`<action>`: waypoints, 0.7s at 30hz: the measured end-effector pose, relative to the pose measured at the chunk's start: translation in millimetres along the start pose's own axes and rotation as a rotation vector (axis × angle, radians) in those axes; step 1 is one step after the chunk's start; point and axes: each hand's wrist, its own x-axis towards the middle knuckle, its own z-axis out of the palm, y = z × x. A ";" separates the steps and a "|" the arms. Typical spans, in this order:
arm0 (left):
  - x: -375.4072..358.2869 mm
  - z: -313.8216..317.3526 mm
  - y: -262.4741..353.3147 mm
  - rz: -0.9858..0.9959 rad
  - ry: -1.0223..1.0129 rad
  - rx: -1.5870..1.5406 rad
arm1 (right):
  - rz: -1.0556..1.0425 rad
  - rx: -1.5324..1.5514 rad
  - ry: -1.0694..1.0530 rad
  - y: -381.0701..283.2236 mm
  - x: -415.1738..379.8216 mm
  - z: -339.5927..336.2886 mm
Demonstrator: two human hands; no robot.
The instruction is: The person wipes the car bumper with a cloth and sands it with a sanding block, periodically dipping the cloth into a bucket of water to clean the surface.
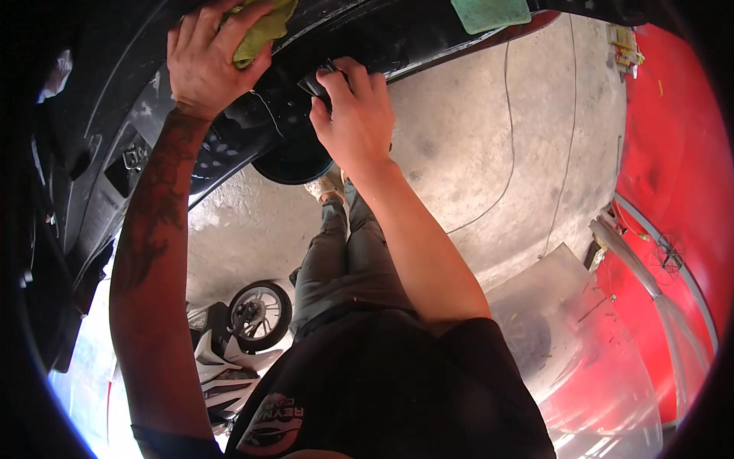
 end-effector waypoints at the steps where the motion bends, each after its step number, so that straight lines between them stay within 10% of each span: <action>1: 0.0 0.8 0.9 0.000 0.009 0.001 | -0.015 -0.013 0.006 1.3 -0.2 0.7; 21: 0.5 0.1 3.3 -0.006 0.000 0.011 | -0.182 -0.106 0.066 3.8 13.0 6.9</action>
